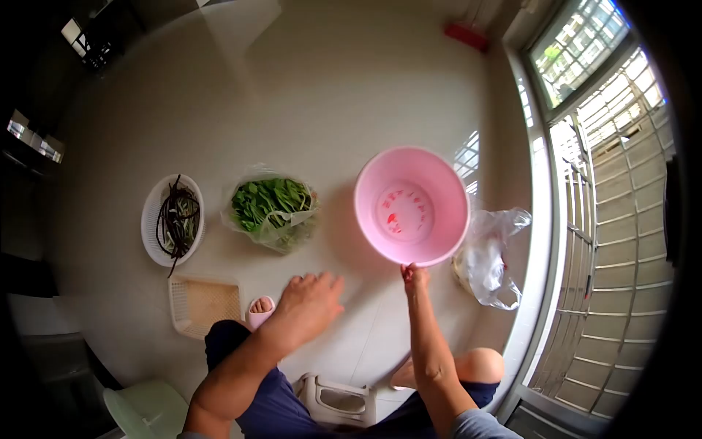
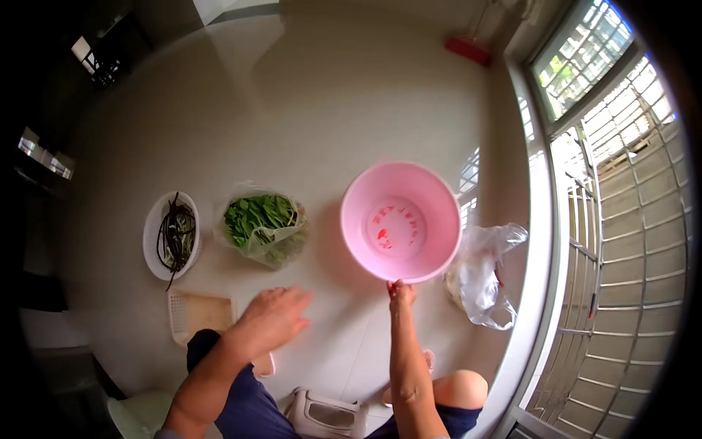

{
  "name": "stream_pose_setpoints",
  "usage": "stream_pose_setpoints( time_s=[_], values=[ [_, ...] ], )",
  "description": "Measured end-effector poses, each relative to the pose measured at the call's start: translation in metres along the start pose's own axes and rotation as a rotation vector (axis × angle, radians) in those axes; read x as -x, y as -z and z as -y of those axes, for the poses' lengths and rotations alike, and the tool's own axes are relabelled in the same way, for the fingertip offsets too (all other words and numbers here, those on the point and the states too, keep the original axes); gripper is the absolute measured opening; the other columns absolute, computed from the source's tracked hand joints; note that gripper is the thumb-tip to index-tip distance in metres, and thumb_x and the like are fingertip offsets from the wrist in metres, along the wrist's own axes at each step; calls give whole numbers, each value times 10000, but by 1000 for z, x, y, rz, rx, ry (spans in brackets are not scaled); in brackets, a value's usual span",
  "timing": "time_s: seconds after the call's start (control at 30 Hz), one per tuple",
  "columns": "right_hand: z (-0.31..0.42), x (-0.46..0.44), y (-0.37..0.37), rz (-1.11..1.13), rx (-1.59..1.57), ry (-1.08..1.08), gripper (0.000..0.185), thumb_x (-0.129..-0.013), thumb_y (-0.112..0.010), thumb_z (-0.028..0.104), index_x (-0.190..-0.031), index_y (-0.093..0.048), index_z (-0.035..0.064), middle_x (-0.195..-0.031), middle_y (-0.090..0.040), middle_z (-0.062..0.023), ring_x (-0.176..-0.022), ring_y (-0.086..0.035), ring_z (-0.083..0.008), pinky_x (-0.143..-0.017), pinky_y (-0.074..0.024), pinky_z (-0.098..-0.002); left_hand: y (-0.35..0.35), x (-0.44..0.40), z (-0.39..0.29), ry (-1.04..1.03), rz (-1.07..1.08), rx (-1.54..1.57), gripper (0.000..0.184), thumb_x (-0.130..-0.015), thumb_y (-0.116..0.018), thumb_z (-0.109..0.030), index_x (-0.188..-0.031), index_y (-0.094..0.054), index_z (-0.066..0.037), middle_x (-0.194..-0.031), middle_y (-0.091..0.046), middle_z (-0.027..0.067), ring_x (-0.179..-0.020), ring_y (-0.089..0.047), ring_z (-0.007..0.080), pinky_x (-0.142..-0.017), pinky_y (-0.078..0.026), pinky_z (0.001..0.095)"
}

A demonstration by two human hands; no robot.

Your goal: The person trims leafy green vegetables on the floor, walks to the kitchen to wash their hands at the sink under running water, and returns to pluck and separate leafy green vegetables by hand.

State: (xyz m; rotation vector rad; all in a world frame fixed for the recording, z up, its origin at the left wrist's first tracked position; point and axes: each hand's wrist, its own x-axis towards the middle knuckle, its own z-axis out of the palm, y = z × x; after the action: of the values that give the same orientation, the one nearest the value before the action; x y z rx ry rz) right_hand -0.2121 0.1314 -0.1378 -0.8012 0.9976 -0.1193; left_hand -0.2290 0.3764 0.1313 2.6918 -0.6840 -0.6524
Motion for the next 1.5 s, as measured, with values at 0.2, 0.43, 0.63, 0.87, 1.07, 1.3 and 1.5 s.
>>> stream_pose_setpoints(
  time_s=[0.2, 0.43, 0.63, 0.87, 1.07, 1.3, 1.5],
  values=[
    [0, 58, 58, -298, -59, -142, 101, -707, -457, -31, -806, -439, -47, -679, -471, -107, -480, -493, -191, -484, -508, -293, 1, 36, 24, -32, -157, 176, 369, -724, -533, -223, -998, -462, 13, -981, -486, 169, -908, -467, 311, -775, -382, 360],
    [56, 111, 81, -20, 253, -74, 211, -741, -445, 11, -915, -372, -82, -906, -405, -176, -711, -502, -280, -620, -503, -372, -1, 64, 16, 305, -31, 30, 421, -718, -534, -224, -1068, -442, -7, -1091, -440, 179, -990, -433, 308, -830, -359, 338],
    [38, 132, 82, 268, 451, -110, 248, -743, -460, 16, -974, -394, -48, -876, -449, -162, -719, -515, -284, -646, -490, -378, -21, 77, 30, 42, -49, 165, 540, -699, -557, -261, -1143, -370, -17, -1161, -380, 179, -1060, -380, 306, -875, -325, 338],
    [108, 259, 36, 904, 1116, 403, 266, -759, -484, 27, -1014, -449, -38, -916, -520, -120, -792, -540, -174, -669, -472, -274, -63, -38, 115, 691, -366, 209, 898, -668, -617, -318, -1274, 0, -77, -1313, -113, 150, -1206, -95, 325, -965, -134, 457],
    [110, 238, 79, 726, 1308, 370, 228, -726, -492, 18, -948, -496, -31, -894, -533, -137, -761, -559, -172, -608, -476, -254, -83, -71, 116, 609, -116, 115, 682, -705, -571, -173, -1247, -166, -91, -1193, -341, 123, -1170, -187, 305, -966, -127, 452],
    [108, 260, 56, 840, 1509, 651, 265, -693, -514, -3, -958, -506, -2, -950, -518, -138, -753, -566, -188, -601, -483, -261, -100, -59, 107, 535, -441, -25, 585, -683, -490, 38, -1211, -269, -82, -1256, -238, 131, -1177, -198, 290, -966, -135, 450],
    [106, 260, 55, 828, 1540, 606, 284, -694, -544, 14, -976, -512, 28, -945, -535, -108, -760, -573, -171, -619, -480, -253, -69, -79, 113, 559, -435, 31, 734, -692, -527, -27, -1277, -89, -98, -1305, -168, 117, -1215, -103, 271, -990, -63, 421]
  ],
)
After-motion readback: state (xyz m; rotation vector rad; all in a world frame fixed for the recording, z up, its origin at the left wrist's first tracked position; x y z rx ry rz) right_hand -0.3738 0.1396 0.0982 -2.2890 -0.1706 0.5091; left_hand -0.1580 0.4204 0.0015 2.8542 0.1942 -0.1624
